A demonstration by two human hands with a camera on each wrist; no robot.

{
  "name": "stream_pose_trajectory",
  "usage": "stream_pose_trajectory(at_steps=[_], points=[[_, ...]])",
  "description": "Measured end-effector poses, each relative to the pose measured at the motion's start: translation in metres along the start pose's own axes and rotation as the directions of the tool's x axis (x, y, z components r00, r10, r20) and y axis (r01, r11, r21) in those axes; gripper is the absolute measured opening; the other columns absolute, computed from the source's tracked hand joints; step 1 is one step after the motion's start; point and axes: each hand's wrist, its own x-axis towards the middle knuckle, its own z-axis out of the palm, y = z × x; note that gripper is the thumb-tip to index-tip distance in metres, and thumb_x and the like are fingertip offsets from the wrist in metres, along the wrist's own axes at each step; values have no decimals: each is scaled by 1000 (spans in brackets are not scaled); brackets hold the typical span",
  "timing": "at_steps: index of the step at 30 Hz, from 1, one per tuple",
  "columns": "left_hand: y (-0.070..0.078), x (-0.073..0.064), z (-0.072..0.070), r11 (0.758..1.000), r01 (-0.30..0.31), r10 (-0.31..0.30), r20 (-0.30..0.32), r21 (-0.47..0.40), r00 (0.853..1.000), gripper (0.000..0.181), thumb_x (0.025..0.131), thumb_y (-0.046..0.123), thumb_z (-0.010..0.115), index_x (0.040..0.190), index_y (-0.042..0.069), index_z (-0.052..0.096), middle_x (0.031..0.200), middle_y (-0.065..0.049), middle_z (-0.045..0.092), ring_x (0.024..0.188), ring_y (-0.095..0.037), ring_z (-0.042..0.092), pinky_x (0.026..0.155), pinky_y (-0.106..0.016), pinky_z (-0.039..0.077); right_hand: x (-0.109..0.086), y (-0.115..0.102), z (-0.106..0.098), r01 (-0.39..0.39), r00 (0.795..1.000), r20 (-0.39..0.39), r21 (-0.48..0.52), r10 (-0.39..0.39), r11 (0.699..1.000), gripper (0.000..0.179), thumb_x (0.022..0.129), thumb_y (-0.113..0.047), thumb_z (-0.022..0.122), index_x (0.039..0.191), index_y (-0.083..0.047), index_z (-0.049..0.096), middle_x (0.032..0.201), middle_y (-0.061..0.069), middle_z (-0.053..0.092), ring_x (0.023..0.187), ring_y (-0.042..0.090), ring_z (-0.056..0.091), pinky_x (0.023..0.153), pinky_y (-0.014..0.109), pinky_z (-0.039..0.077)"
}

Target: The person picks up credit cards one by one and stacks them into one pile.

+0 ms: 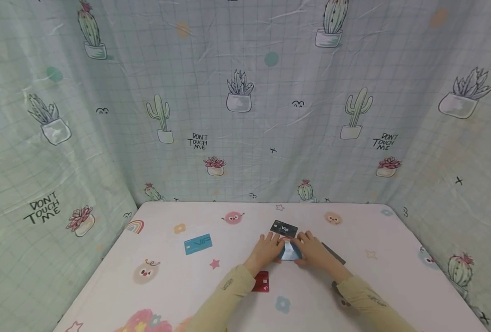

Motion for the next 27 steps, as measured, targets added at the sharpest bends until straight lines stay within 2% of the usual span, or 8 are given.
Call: stream_pose_trajectory(at_steps=[8, 16, 27], points=[[-3, -4, 2, 999, -30, 32, -70, 30, 997, 60, 76, 58, 51, 124, 22, 48, 121, 0, 51, 109, -16, 48, 87, -32, 45, -2, -2, 2, -1, 999, -49, -77, -3, 997, 58, 67, -37, 74, 113, -9, 56, 97, 7, 51, 86, 20, 41, 67, 34, 42], [-4, -8, -1, 998, -55, 59, -106, 39, 993, 56, 78, 56, 53, 121, 19, 49, 116, -1, 52, 105, -16, 49, 85, -32, 46, -1, -5, 1, -35, 999, -33, -84, 32, 996, 56, 66, -39, 74, 112, -12, 56, 96, 5, 51, 84, 20, 41, 67, 35, 42], [-5, -15, -7, 997, -80, 78, -109, -9, 991, 57, 78, 55, 56, 122, 19, 50, 113, 0, 51, 102, -15, 48, 86, -30, 46, -7, -9, -4, -42, 999, -36, -76, 40, 996, 55, 66, -40, 73, 112, -14, 57, 95, 6, 53, 82, 20, 40, 65, 34, 41]])
